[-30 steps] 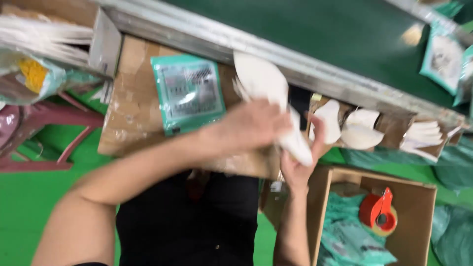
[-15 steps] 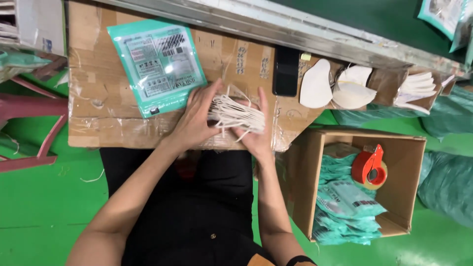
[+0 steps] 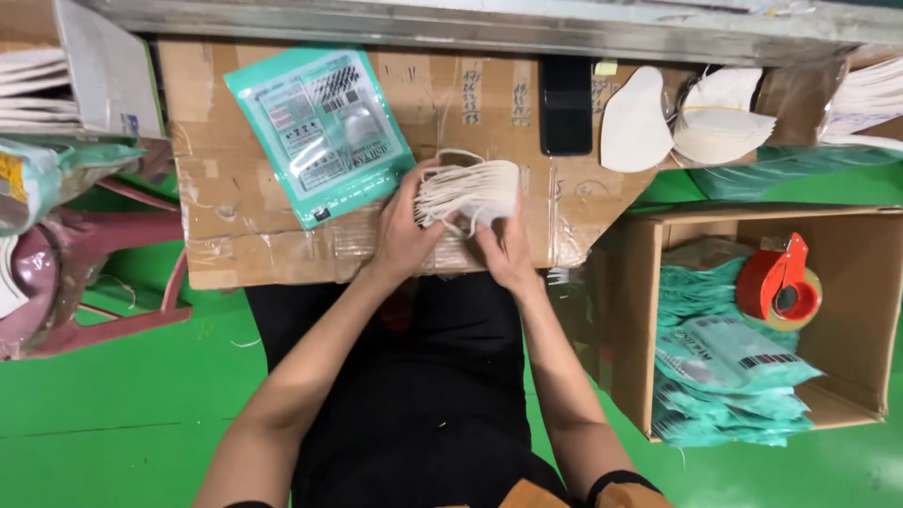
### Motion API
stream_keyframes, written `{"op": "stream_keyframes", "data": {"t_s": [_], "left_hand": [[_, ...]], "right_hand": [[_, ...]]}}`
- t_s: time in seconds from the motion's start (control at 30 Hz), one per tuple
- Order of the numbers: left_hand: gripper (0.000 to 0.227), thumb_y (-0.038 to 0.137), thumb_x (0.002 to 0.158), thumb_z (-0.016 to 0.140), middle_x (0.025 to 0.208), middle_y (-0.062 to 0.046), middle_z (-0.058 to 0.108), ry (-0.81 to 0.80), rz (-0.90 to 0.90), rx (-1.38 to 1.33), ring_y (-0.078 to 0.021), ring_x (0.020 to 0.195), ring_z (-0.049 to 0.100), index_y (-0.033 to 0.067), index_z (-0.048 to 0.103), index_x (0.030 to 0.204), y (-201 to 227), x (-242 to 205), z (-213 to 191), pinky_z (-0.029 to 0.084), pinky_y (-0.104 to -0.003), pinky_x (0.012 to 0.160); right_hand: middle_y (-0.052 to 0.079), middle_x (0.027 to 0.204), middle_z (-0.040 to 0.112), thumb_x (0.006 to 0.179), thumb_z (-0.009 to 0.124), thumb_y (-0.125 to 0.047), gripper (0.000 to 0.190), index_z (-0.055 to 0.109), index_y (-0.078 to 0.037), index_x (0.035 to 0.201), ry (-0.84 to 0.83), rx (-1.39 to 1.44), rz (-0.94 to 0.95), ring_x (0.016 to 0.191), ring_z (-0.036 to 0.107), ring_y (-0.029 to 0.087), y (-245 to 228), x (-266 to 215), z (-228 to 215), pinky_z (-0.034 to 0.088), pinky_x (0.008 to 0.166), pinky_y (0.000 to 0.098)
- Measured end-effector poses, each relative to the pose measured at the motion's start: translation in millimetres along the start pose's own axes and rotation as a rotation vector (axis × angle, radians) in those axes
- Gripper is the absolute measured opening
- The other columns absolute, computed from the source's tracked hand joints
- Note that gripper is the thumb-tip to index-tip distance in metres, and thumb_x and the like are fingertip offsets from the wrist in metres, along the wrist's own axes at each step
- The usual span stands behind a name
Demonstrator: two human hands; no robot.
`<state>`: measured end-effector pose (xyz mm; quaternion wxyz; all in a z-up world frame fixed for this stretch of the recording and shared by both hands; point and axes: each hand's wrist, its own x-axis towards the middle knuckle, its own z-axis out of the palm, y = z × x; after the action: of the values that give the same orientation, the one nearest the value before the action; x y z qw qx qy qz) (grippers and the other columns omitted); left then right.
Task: The person is packaging stacks of face masks into individual plastic bags at a production workstation.
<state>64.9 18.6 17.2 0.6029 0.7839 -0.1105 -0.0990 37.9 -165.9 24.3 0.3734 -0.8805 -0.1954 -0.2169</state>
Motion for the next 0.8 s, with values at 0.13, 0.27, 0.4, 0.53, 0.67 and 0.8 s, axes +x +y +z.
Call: {"op": "stream_keyframes", "data": {"t_s": [0.13, 0.27, 0.4, 0.53, 0.67, 0.8], "left_hand": [[0.069, 0.013, 0.086, 0.078, 0.139, -0.023, 0.058, 0.192, 0.322, 0.234, -0.0386, 0.131, 0.056, 0.0002, 0.045, 0.146, 2.1, -9.3, -14.6, 0.045, -0.045, 0.111], [0.028, 0.013, 0.090, 0.073, 0.111, -0.015, 0.066, 0.291, 0.452, 0.664, -0.0325, 0.109, 0.063, 0.0023, 0.067, 0.115, 9.0, -9.1, -70.7, 0.052, -0.042, 0.094], [0.015, 0.009, 0.089, 0.068, 0.103, -0.011, 0.066, 0.172, 0.383, 0.906, -0.0303, 0.102, 0.064, 0.0039, 0.068, 0.104, -24.7, -2.4, -91.3, 0.054, -0.041, 0.086], [0.025, 0.007, 0.080, 0.065, 0.104, -0.015, 0.063, 0.093, 0.416, 1.024, -0.0328, 0.102, 0.062, 0.0018, 0.067, 0.104, -40.0, 10.3, -80.1, 0.056, -0.042, 0.082], [0.035, 0.007, 0.073, 0.065, 0.108, -0.020, 0.062, 0.244, 0.562, 0.867, -0.0384, 0.101, 0.060, -0.0005, 0.066, 0.107, -26.7, 11.5, -88.0, 0.055, -0.046, 0.079], [0.033, 0.000, 0.075, 0.066, 0.107, -0.020, 0.061, 0.253, 0.505, 0.763, -0.0400, 0.102, 0.060, -0.0027, 0.065, 0.108, 18.3, 1.9, -82.9, 0.054, -0.047, 0.081]], "right_hand": [[0.015, 0.142, 0.059, 0.110, 0.051, -0.021, 0.047, 0.043, 0.001, 0.151, 0.174, 0.527, 0.538, 0.132, 0.056, 0.020, 30.6, -37.6, 29.4, 0.043, 0.113, 0.0307], [0.015, 0.119, 0.070, 0.115, 0.053, -0.023, 0.038, 0.060, 0.006, 0.139, 0.384, 0.694, 0.697, 0.103, 0.064, 0.017, 50.9, -29.0, 31.2, 0.054, 0.088, 0.0289], [0.010, 0.112, 0.070, 0.111, 0.054, -0.023, 0.038, 0.057, 0.003, 0.140, 0.291, 0.872, 0.672, 0.095, 0.065, 0.013, 18.1, 13.9, 28.1, 0.055, 0.079, 0.0261], [0.002, 0.101, 0.072, 0.102, 0.062, -0.018, 0.035, 0.060, -0.001, 0.131, 0.003, 1.041, 0.879, 0.086, 0.068, 0.010, 5.1, 29.4, 49.5, 0.058, 0.073, 0.0267], [0.002, 0.094, 0.073, 0.101, 0.070, -0.013, 0.031, 0.063, 0.004, 0.127, -0.015, 1.046, 0.778, 0.081, 0.065, 0.007, 10.8, 31.2, 75.6, 0.052, 0.070, 0.0226], [0.000, 0.088, 0.070, 0.096, 0.071, -0.013, 0.033, 0.063, -0.004, 0.127, -0.045, 0.938, 0.836, 0.077, 0.064, 0.005, -11.7, 59.1, 45.6, 0.051, 0.068, 0.0210]]}}
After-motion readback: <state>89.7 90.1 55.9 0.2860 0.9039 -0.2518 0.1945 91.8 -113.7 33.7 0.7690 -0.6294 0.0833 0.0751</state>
